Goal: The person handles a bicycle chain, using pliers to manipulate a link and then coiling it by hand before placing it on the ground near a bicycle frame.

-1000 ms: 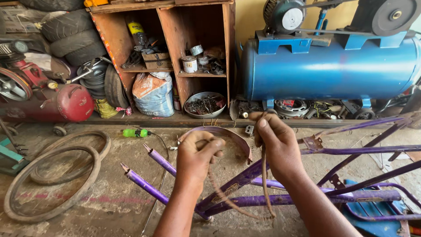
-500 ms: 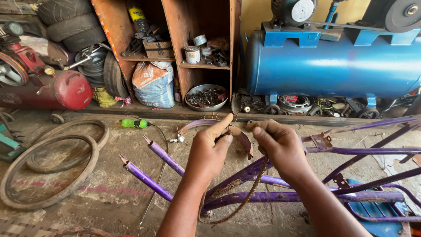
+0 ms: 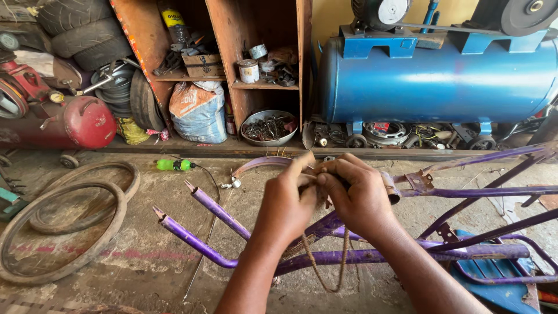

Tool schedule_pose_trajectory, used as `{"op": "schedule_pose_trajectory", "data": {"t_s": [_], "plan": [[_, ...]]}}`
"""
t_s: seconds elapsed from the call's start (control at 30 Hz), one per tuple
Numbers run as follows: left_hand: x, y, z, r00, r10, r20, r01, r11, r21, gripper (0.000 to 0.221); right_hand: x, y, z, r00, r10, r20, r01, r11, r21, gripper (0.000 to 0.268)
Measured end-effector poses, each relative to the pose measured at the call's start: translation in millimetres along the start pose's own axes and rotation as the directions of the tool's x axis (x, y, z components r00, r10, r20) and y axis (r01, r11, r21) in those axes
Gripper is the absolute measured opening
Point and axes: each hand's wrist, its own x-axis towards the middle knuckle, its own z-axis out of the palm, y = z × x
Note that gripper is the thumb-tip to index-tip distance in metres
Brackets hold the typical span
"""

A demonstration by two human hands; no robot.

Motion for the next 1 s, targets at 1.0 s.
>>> {"op": "schedule_pose_trajectory", "data": {"t_s": [1.0], "plan": [[-2.8,-10.3,-3.2,0.973,0.139,-0.187,-0.149,0.988,-0.044,0.019,-1.7,3.0,1.9,0.996,0.087,0.009,-0.087,0.974,0.211,0.032]]}}
